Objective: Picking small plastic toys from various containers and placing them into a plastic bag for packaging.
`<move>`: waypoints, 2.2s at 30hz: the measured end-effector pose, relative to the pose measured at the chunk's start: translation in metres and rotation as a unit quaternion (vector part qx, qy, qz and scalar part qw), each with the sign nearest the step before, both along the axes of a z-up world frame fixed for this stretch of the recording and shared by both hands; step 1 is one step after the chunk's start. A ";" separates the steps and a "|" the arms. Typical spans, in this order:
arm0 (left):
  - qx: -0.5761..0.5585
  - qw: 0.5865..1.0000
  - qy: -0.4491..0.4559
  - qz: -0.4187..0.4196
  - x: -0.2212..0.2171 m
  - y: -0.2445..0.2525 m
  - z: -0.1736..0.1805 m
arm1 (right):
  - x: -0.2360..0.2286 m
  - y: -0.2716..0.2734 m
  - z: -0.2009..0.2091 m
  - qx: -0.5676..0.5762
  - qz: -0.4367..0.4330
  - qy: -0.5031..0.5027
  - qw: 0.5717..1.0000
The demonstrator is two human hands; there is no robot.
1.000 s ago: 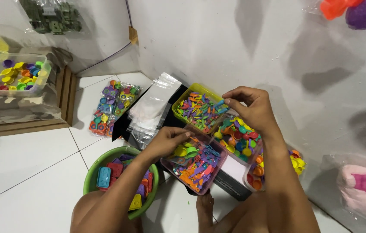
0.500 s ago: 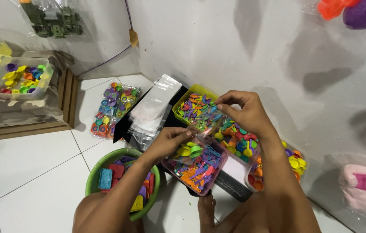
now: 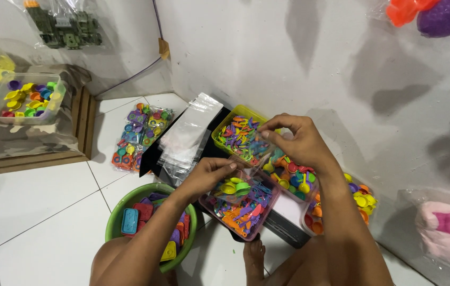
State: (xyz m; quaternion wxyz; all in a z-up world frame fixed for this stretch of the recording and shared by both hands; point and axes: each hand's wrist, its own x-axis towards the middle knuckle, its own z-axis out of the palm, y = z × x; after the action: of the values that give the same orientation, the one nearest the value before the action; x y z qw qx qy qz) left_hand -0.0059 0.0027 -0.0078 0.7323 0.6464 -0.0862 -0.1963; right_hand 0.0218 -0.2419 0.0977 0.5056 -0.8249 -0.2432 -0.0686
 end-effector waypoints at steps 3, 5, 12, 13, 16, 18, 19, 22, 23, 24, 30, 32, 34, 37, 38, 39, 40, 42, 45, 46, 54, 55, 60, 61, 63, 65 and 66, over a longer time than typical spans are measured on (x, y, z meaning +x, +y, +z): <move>-0.005 1.000 0.000 0.004 0.002 -0.001 -0.001 | 0.001 0.004 0.003 0.050 -0.004 -0.015 0.999; -0.028 0.999 0.014 0.008 -0.003 -0.002 0.014 | 0.009 -0.002 -0.004 0.094 -0.013 -0.015 0.995; -0.098 0.993 0.055 0.032 0.001 -0.004 0.005 | 0.015 -0.011 -0.022 0.134 0.036 0.120 0.983; -0.098 0.993 0.055 0.032 0.002 -0.003 0.005 | 0.014 -0.007 -0.029 0.133 0.036 0.120 0.983; -0.101 0.993 0.052 0.035 0.001 -0.004 0.008 | 0.015 0.001 -0.047 0.115 0.028 0.154 0.981; -0.101 0.992 0.068 0.042 -0.003 -0.005 0.018 | 0.020 0.002 -0.056 0.144 -0.011 0.173 0.974; -0.102 0.992 0.068 0.043 -0.001 -0.005 0.015 | 0.019 0.004 -0.054 0.144 -0.010 0.173 0.974; -0.105 0.990 0.075 0.047 0.004 -0.005 0.008 | 0.017 0.012 -0.047 0.170 -0.015 0.164 0.971; -0.113 0.989 0.083 0.055 0.004 -0.005 0.007 | 0.016 0.014 -0.044 0.182 -0.011 0.163 0.970; -0.122 0.986 0.090 0.063 0.005 -0.005 0.006 | 0.016 0.016 -0.041 0.194 -0.007 0.162 0.968; -0.139 0.982 0.106 0.071 0.011 -0.006 -0.013 | 0.025 0.011 -0.058 0.199 -0.003 0.162 0.967; -0.143 0.982 0.106 0.066 0.017 -0.007 -0.031 | 0.023 0.012 -0.055 0.192 -0.003 0.168 0.967; -0.146 0.982 0.105 0.061 0.022 -0.008 -0.041 | 0.021 0.014 -0.053 0.186 -0.003 0.174 0.967; -0.151 0.979 0.112 0.072 0.028 -0.008 -0.055 | 0.020 0.015 -0.057 0.167 0.015 0.207 0.964; -0.155 0.979 0.111 0.074 0.033 -0.008 -0.068 | 0.022 0.014 -0.063 0.141 0.023 0.228 0.963; -0.159 0.978 0.109 0.076 0.038 -0.007 -0.081 | 0.023 0.013 -0.068 0.115 0.032 0.250 0.961; -0.158 0.978 0.109 0.076 0.036 -0.007 -0.073 | 0.020 0.016 -0.066 0.115 0.032 0.250 0.961; -0.142 0.981 0.104 0.087 0.032 -0.008 -0.057 | 0.015 0.022 -0.061 0.096 0.025 0.266 0.959; -0.143 0.980 0.105 0.089 0.022 -0.008 -0.034 | 0.019 0.022 -0.067 0.085 0.010 0.256 0.963; -0.143 0.980 0.105 0.089 0.027 -0.008 -0.048 | 0.019 0.022 -0.067 0.085 0.010 0.256 0.963; -0.111 0.992 0.042 0.042 0.005 -0.005 -0.002 | 0.029 0.016 -0.083 0.117 -0.018 0.226 0.967; -0.112 0.992 0.042 0.042 0.005 -0.004 -0.003 | 0.029 0.016 -0.082 0.117 -0.018 0.226 0.967; -0.114 0.993 0.025 0.029 0.005 -0.003 -0.006 | 0.020 0.023 -0.069 0.116 -0.018 0.222 0.968; -0.114 0.993 0.025 0.029 0.005 -0.003 -0.007 | 0.021 0.023 -0.069 0.116 -0.018 0.223 0.968; -0.106 0.994 0.010 0.014 0.006 -0.004 -0.007 | 0.022 0.025 -0.070 0.133 -0.012 0.239 0.962; -0.115 0.993 0.016 0.015 0.007 -0.004 -0.012 | 0.019 0.029 -0.069 0.147 -0.014 0.228 0.962; -0.125 0.992 0.022 0.017 0.008 -0.004 -0.015 | 0.017 0.031 -0.068 0.161 -0.015 0.215 0.963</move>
State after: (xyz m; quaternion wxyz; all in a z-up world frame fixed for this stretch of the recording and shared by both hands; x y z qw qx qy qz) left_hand 0.0020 -0.0014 -0.0224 0.8123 0.5465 -0.0831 -0.1861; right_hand 0.0391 -0.2111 0.0293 0.6712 -0.7314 -0.1017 0.0649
